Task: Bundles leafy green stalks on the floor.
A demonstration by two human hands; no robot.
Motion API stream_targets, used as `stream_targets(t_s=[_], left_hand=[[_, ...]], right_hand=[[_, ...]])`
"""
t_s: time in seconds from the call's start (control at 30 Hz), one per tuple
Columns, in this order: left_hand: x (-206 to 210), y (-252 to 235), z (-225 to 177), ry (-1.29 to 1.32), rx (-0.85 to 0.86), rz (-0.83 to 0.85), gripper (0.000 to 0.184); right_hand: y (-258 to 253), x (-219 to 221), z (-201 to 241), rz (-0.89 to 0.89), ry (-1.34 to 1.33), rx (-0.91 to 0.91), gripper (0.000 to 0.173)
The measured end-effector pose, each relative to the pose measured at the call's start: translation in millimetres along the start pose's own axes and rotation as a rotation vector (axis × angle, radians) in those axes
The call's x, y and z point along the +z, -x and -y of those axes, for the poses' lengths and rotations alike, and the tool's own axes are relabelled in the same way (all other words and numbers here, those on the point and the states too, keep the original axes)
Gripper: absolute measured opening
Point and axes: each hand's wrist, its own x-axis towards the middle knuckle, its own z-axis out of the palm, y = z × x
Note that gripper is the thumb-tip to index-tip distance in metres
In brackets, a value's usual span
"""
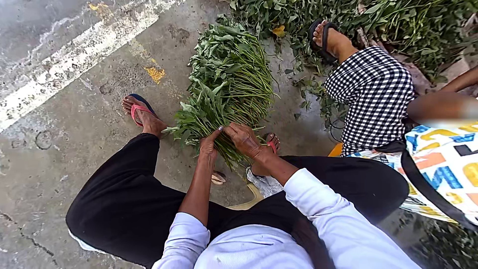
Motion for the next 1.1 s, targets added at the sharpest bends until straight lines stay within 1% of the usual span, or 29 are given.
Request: stream_targets(t_s=[0.07,0.13,0.17,0.23,0.3,0.33,0.4,0.5,0.6,0.63,0.7,0.77,0.8,0.83,0.87,0.9,0.93,1.0,1.03,1.1], left_hand=[[0,0,-1,-0.009,0.003,0.026,0.054],[2,7,-4,-0.049,0.010,0.047,0.053],[3,12,-6,-0.074,0.015,0.046,0.054],[6,17,-7,-0.083,0.040,0.033,0.056],[7,18,-8,-0.082,0.074,0.055,0.058],[8,19,-8,-0.077,0.085,0.062,0.059],[8,20,-6,-0.080,0.103,0.080,0.060],[9,27,-6,-0.085,0.136,0.076,0.057],[8,34,-7,-0.083,0.162,0.078,0.055],[6,35,-7,-0.080,0.171,0.079,0.056],[4,37,-7,-0.074,0.190,0.090,0.055],[5,41,-5,-0.064,0.203,0.094,0.048],[6,43,-3,-0.070,0.204,0.103,0.046],[8,46,-1,-0.081,0.199,0.112,0.046],[10,50,3,-0.097,0.191,0.118,0.046],[13,53,6,-0.121,0.181,0.115,0.047],[15,54,9,-0.144,0.175,0.108,0.048],[13,54,13,-0.155,0.172,0.122,0.046],[12,55,13,-0.146,0.175,0.134,0.043],[11,57,11,-0.131,0.176,0.162,0.038]], right_hand=[[5,-3,-1,-0.024,-0.028,-0.043,0.023],[10,-8,2,-0.014,-0.099,-0.014,0.024],[11,-14,6,0.020,-0.191,0.053,0.026],[9,-29,16,0.086,-0.491,0.312,0.035],[9,-30,14,0.053,-0.812,0.553,0.044],[11,-29,13,0.007,-0.907,0.627,0.045],[14,-28,13,-0.061,-0.953,0.709,0.040],[14,-33,16,-0.061,-0.967,0.755,0.036],[10,-43,22,-0.112,-1.114,0.880,0.031],[10,-45,23,-0.170,-1.145,0.919,0.028],[9,-48,20,-0.350,-1.168,0.993,0.025],[6,-53,18,-0.523,-1.221,1.064,0.024],[5,-53,18,-0.555,-1.249,1.087,0.023],[6,-50,22,-0.543,-1.275,1.096,0.023],[7,-46,30,-0.492,-1.291,1.087,0.022],[9,-42,40,-0.440,-1.276,1.071,0.018],[9,-38,46,-0.425,-1.237,1.051,0.015],[12,-36,49,-0.470,-1.237,1.047,0.016],[12,-39,49,-0.504,-1.283,1.069,0.020],[11,-44,43,-0.579,-1.379,1.125,0.022]])
